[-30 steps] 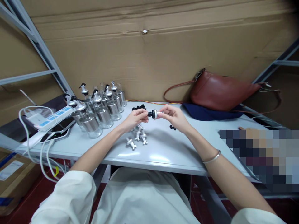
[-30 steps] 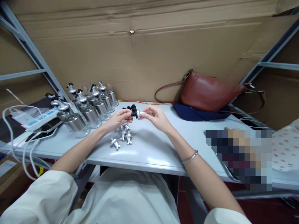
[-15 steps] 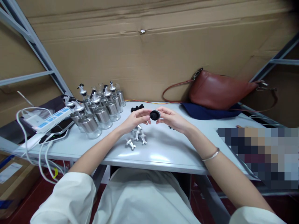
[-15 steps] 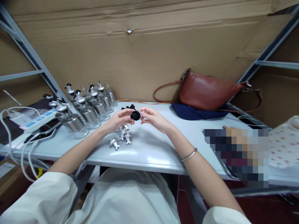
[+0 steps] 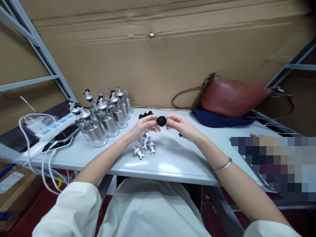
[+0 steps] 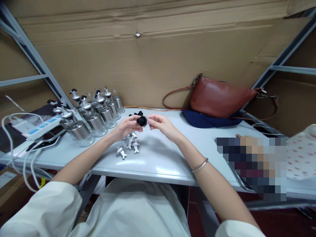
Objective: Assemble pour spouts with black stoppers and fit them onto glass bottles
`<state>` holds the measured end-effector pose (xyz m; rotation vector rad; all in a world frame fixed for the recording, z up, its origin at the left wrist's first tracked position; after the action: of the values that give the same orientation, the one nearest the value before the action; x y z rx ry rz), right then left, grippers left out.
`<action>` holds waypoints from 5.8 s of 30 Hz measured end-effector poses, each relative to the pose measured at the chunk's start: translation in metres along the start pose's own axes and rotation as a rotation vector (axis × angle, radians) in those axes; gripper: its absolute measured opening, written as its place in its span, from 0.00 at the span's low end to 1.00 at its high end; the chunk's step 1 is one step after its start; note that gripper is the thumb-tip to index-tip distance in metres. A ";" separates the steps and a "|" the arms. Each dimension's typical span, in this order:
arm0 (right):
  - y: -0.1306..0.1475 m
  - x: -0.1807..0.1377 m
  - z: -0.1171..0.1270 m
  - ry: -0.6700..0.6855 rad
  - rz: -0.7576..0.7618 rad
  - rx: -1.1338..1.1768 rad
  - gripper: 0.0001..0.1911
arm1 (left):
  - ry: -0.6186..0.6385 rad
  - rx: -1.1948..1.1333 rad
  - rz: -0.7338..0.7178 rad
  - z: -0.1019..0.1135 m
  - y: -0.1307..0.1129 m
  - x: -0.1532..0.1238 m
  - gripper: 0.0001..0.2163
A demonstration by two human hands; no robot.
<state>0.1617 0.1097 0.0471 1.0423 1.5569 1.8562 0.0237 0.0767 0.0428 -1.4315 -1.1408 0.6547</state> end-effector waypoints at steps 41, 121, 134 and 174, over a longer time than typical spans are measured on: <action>0.000 -0.004 -0.013 -0.007 0.074 -0.297 0.12 | -0.179 0.346 -0.071 0.005 0.007 0.002 0.20; -0.032 0.003 0.084 -0.094 -0.262 -1.363 0.17 | -0.142 0.725 -0.289 -0.002 0.000 -0.004 0.10; -0.032 -0.010 0.099 -0.255 -0.579 -1.419 0.13 | -0.168 0.777 -0.260 -0.001 0.001 -0.004 0.13; 0.036 -0.013 0.015 -0.433 0.544 -0.713 0.06 | -0.056 0.842 -0.351 -0.007 -0.005 -0.005 0.13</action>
<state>0.1846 0.1006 0.0798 1.4437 0.3132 2.0801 0.0266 0.0683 0.0481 -0.4892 -0.9486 0.7920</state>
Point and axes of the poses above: each hand's wrist, its own x-axis towards the middle knuckle, its own z-axis out of the back of the hand, y = z × x, the point moved 6 cm from there along x, towards the middle knuckle
